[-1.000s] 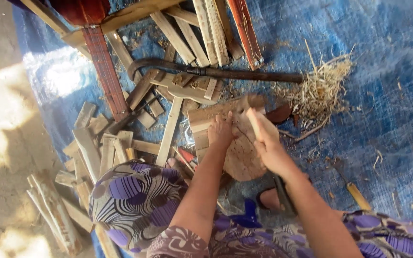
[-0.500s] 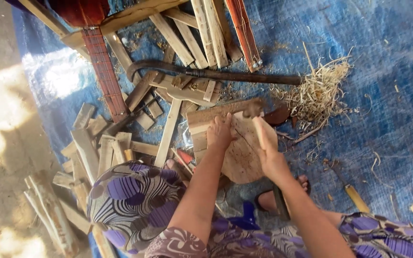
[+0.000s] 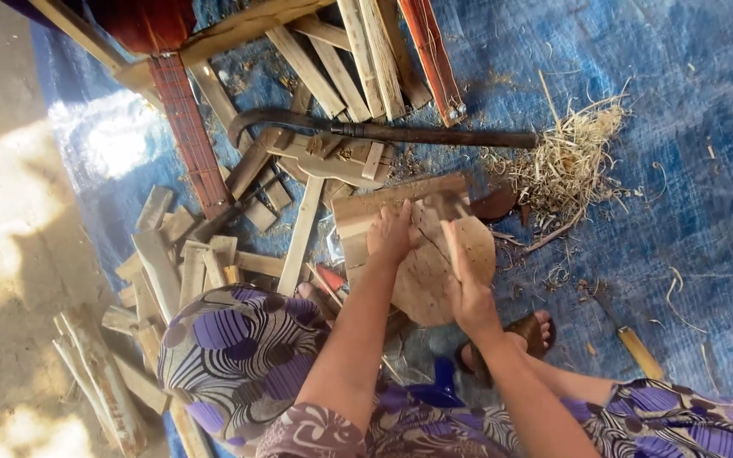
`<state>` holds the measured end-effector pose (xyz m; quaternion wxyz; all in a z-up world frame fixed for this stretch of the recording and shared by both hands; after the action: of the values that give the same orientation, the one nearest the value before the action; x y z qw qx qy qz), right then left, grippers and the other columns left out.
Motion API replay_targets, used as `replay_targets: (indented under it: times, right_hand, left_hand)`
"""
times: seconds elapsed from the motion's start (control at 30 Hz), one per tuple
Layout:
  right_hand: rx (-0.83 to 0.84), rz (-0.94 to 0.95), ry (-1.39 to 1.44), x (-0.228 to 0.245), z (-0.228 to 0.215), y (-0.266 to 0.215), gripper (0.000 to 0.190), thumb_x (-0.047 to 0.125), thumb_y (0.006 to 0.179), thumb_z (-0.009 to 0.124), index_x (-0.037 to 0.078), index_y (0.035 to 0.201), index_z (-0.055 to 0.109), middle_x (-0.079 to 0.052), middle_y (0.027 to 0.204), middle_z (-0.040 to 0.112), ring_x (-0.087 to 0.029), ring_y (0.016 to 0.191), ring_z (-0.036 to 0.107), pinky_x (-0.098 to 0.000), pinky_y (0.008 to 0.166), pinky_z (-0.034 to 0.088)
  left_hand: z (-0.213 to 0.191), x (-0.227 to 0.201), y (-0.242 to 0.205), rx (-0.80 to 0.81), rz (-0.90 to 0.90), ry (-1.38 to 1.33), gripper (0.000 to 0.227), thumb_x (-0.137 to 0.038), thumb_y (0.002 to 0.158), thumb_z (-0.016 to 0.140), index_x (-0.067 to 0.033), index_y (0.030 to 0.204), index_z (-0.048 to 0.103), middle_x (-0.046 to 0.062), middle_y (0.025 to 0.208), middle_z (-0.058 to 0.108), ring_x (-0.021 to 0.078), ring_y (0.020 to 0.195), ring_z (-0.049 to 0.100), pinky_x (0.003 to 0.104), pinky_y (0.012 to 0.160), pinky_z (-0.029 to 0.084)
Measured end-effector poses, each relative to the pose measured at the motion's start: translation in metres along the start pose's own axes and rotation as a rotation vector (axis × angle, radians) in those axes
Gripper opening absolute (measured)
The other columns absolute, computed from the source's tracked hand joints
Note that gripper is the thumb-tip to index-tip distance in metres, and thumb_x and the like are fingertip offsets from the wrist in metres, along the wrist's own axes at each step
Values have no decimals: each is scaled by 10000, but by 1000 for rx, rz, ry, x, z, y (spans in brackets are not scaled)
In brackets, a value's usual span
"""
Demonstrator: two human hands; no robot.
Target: The person sits on a blue tarp and uses a hammer and chisel to carve a round wooden piece. They repeatedly strike the chisel to remove wood shavings and shape the surface, occasionally adjusting the wood and clearing debris.
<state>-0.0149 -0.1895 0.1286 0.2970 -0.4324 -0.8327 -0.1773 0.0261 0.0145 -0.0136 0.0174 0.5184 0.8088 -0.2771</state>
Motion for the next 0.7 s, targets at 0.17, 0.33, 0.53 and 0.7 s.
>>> replay_targets:
  times: [0.17,0.33,0.53,0.7]
  right_hand:
    - [-248,-104,-47,17,-18,-4,644,218,1018,530,29,1606,346,-411,986,674,-498,572,645,-517,435,465]
    - [-145,-44,-26,-30,31,-12,613,172,1026,490,156,1619,331,-293,1040,698,-421,559,658,-479,484,522]
    - [-151,-2,6,15,-17,4,611,165,1073,446,156,1652,253,-296,1042,655,-345,450,612,-384,411,494]
    - [-225,26,-92,-61,43,-24,664,228,1036,542,135,1638,277,-312,1284,649,-433,716,713,-509,540,577]
  left_hand:
    - [-17,-4,-10,44,-20,-26,1062,-550,769,845,-235,1614,284,151,1233,528,389,1212,588,493,934,548]
    - [-11,-3,-7,14,-11,-18,1091,-539,745,869,-231,1613,285,155,1218,512,404,1190,595,503,930,549]
    - [-2,-1,0,-8,-15,5,1106,-577,706,878,-256,1603,317,142,1185,521,397,1168,610,492,911,558]
    - [-6,-1,0,-49,-5,-4,1117,-582,681,891,-235,1591,344,130,1169,526,387,1159,609,496,894,563]
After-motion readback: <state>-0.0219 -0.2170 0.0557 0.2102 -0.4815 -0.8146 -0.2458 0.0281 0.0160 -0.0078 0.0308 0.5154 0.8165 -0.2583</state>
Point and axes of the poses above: each hand's wrist, its own y-axis towards the middle knuckle, its own z-axis out of the palm, x = y × z, the point moved 2 cm from there along y, towards the middle knuckle
